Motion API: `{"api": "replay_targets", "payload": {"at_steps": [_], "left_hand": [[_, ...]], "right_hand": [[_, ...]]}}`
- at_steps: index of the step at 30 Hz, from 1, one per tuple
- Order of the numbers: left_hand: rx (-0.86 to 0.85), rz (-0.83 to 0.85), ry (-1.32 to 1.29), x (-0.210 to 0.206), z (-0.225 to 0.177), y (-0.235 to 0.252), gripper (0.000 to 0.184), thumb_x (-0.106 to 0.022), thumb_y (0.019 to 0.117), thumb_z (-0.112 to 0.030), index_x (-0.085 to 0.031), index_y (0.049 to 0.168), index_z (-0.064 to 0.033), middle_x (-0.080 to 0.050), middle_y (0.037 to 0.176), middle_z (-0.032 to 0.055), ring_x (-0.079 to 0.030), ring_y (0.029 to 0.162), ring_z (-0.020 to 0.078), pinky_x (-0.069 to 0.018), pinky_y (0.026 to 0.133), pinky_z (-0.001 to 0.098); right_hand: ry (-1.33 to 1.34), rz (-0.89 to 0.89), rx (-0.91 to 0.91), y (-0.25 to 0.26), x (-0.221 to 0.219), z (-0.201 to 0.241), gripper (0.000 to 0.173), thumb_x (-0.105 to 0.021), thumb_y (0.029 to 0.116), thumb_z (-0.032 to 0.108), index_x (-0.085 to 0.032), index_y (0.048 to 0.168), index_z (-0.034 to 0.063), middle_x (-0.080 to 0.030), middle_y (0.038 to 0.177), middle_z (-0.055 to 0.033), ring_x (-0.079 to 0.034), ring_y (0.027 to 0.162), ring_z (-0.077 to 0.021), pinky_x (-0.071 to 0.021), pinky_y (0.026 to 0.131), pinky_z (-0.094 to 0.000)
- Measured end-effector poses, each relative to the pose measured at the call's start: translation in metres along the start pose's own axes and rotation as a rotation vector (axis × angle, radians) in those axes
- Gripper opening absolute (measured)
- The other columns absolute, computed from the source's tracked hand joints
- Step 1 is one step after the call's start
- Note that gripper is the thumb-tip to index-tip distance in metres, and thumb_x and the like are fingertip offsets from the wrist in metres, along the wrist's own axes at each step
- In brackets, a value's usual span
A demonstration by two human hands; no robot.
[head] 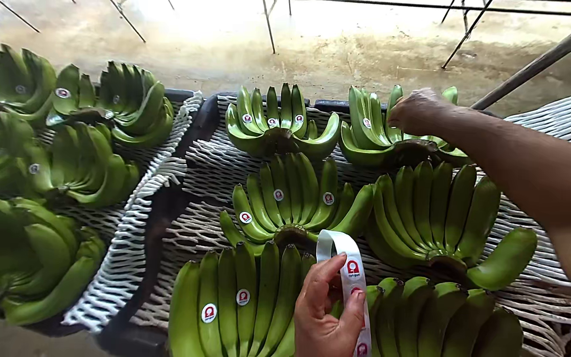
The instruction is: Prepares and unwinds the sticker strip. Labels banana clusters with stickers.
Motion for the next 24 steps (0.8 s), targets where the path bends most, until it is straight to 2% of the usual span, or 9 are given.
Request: {"api": "replay_targets", "payload": {"at_steps": [2, 4, 5, 8, 16, 20, 22, 23, 24], "left_hand": [[-0.025, -0.006, -0.014, -0.003, 0.000, 0.002, 0.055, -0.066, 0.0857, 0.012, -0.051, 0.138, 0.0059, -0.069, 0.118, 0.0047, -0.070, 0.100, 0.0052, -0.0602, 0.087, 0.0237], [-0.048, -0.005, -0.005, -0.005, -0.001, 0.004, 0.057, -0.067, 0.0868, 0.011, -0.046, 0.140, 0.0072, -0.071, 0.108, 0.0022, -0.070, 0.097, 0.0047, -0.0603, 0.085, 0.0232], [-0.062, 0.003, 0.006, -0.007, -0.001, 0.004, 0.058, -0.067, 0.0877, 0.009, -0.045, 0.141, 0.0070, -0.072, 0.106, 0.0018, -0.070, 0.096, 0.0047, -0.0603, 0.085, 0.0231], [-0.134, 0.039, 0.077, -0.011, -0.003, 0.003, 0.057, -0.069, 0.0912, 0.003, -0.043, 0.142, 0.0055, -0.073, 0.105, 0.0014, -0.071, 0.096, 0.0032, -0.0595, 0.086, 0.0220], [-0.250, 0.123, 0.247, -0.011, 0.001, -0.001, 0.058, -0.066, 0.0934, 0.000, -0.043, 0.146, 0.0002, -0.069, 0.104, 0.0053, -0.067, 0.094, 0.0028, -0.0561, 0.087, 0.0192], [-0.231, 0.113, 0.250, -0.012, -0.001, 0.001, 0.056, -0.066, 0.0931, 0.003, -0.045, 0.145, -0.0023, -0.072, 0.107, 0.0021, -0.068, 0.098, 0.0018, -0.0557, 0.091, 0.0194], [-0.184, 0.104, 0.241, -0.012, -0.003, 0.002, 0.059, -0.065, 0.0917, 0.006, -0.043, 0.146, 0.0013, -0.073, 0.110, 0.0016, -0.069, 0.101, 0.0017, -0.0563, 0.092, 0.0205], [-0.150, 0.085, 0.226, -0.012, -0.004, 0.002, 0.060, -0.065, 0.0909, 0.007, -0.040, 0.146, 0.0044, -0.073, 0.110, 0.0013, -0.069, 0.100, 0.0017, -0.0571, 0.091, 0.0211], [-0.112, 0.065, 0.205, -0.012, -0.005, 0.002, 0.062, -0.065, 0.0904, 0.008, -0.037, 0.146, 0.0068, -0.073, 0.110, 0.0013, -0.070, 0.100, 0.0024, -0.0583, 0.090, 0.0221]], "right_hand": [[0.256, -0.329, 0.322, -0.047, 0.009, 0.035, 0.016, -0.064, 0.0973, 0.007, -0.077, 0.093, -0.0008, -0.072, 0.092, -0.0216, -0.070, 0.091, -0.0427, -0.0525, 0.080, -0.0640], [0.450, -0.439, 0.576, -0.102, 0.014, 0.084, 0.015, -0.066, 0.0925, 0.015, -0.078, 0.091, 0.0072, -0.073, 0.089, -0.0081, -0.070, 0.088, -0.0244, -0.0579, 0.079, -0.0453], [0.493, -0.468, 0.682, -0.126, 0.010, 0.105, 0.017, -0.066, 0.0910, 0.024, -0.078, 0.089, 0.0118, -0.072, 0.085, -0.0018, -0.067, 0.085, -0.0165, -0.0559, 0.076, -0.0356], [0.468, -0.528, 0.837, -0.165, -0.005, 0.141, 0.028, -0.058, 0.1008, 0.032, -0.072, 0.088, 0.0113, -0.067, 0.079, -0.0022, -0.063, 0.078, -0.0156, -0.0468, 0.071, -0.0299], [0.357, -0.592, 0.815, -0.177, -0.015, 0.150, 0.022, -0.054, 0.0992, 0.018, -0.066, 0.082, 0.0087, -0.063, 0.074, -0.0056, -0.059, 0.073, -0.0211, -0.0427, 0.065, -0.0329], [0.569, -0.455, 0.824, -0.167, -0.006, 0.135, 0.017, -0.061, 0.0926, 0.015, -0.072, 0.082, 0.0086, -0.069, 0.077, -0.0045, -0.065, 0.075, -0.0159, -0.0491, 0.066, -0.0295], [0.658, -0.351, 0.715, -0.139, 0.005, 0.100, 0.015, -0.067, 0.0917, 0.017, -0.077, 0.084, 0.0075, -0.071, 0.080, -0.0012, -0.067, 0.078, -0.0079, -0.0562, 0.071, -0.0243], [0.611, -0.337, 0.581, -0.119, 0.011, 0.076, 0.016, -0.069, 0.0919, 0.016, -0.076, 0.083, 0.0056, -0.071, 0.078, -0.0029, -0.067, 0.075, -0.0098, -0.0571, 0.070, -0.0281], [0.506, -0.313, 0.400, -0.099, 0.017, 0.050, 0.017, -0.071, 0.0930, 0.013, -0.075, 0.083, 0.0001, -0.070, 0.078, -0.0114, -0.067, 0.073, -0.0210, -0.0558, 0.069, -0.0404]]}}
Point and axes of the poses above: each hand's wrist, its own y-axis towards the middle knuckle, its own x-axis out of the back of the hand, z = x × y, the point moved 1 cm from there along y, towards the middle knuckle
